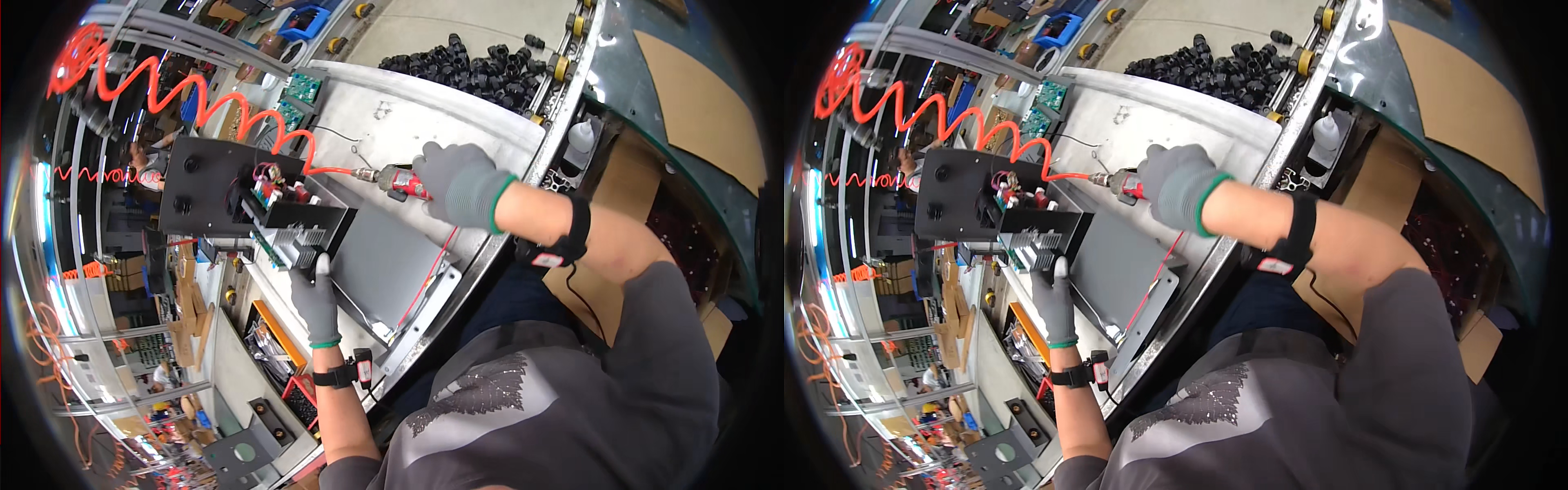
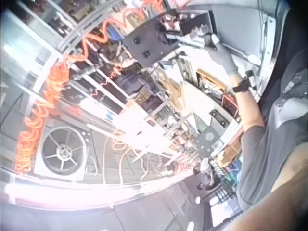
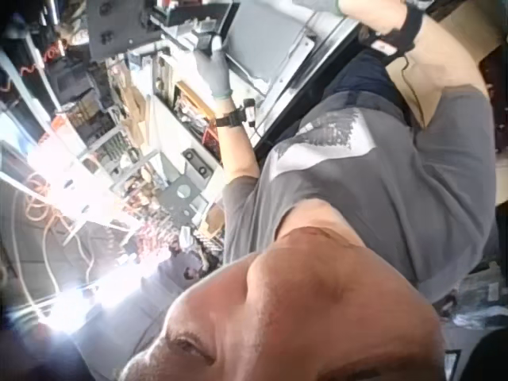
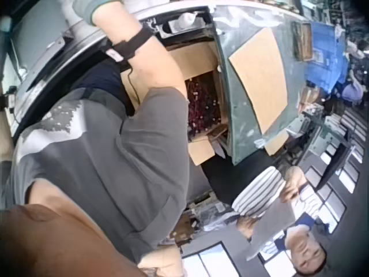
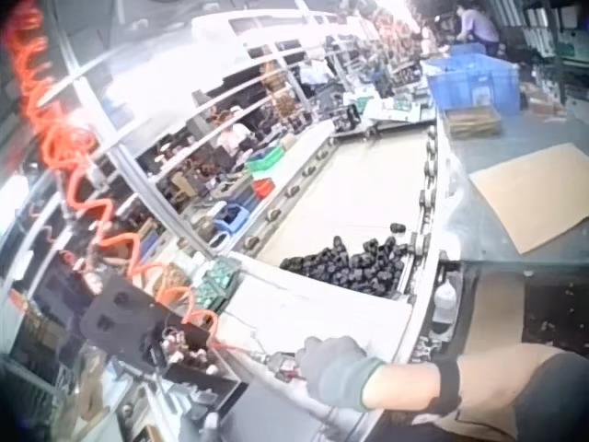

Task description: Assembling electronic components and brackets into a metal chassis using a pneumatic screwdriver.

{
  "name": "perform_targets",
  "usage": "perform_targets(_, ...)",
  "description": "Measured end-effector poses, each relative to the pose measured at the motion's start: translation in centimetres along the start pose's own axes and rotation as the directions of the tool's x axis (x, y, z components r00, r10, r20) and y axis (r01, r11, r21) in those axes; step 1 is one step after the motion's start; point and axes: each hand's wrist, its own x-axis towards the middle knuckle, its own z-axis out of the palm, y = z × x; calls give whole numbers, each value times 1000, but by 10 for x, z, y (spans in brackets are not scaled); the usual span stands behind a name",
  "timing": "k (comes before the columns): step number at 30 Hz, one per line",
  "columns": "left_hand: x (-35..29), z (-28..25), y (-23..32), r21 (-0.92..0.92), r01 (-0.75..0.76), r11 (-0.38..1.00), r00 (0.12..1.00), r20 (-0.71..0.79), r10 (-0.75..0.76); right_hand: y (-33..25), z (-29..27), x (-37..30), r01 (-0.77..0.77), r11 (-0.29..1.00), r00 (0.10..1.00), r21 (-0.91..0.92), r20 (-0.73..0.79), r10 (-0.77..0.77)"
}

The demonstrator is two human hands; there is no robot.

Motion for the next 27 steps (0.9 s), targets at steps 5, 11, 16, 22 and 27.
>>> perform_targets(5,1,5,13,62,-41,997,999,2,41,-6,22,9,-120,990,986,-71,-125,111)
perform_targets(11,0,5,15,75,-44,996,999,-8,44,0,16,18,-48,998,998,41,31,47)
perform_targets(16,2,7,15,126,0,992,1000,-7,1,0,27,23,-113,992,993,48,-12,113)
perform_targets(22,-5,9,31,51,84,995,996,-39,-82,23,22,16,71,974,981,216,-194,-29)
perform_targets(27,-25,-21,28,-17,152,988,988,3,-152,38,-28,-8,-142,205,986,968,157,-59)
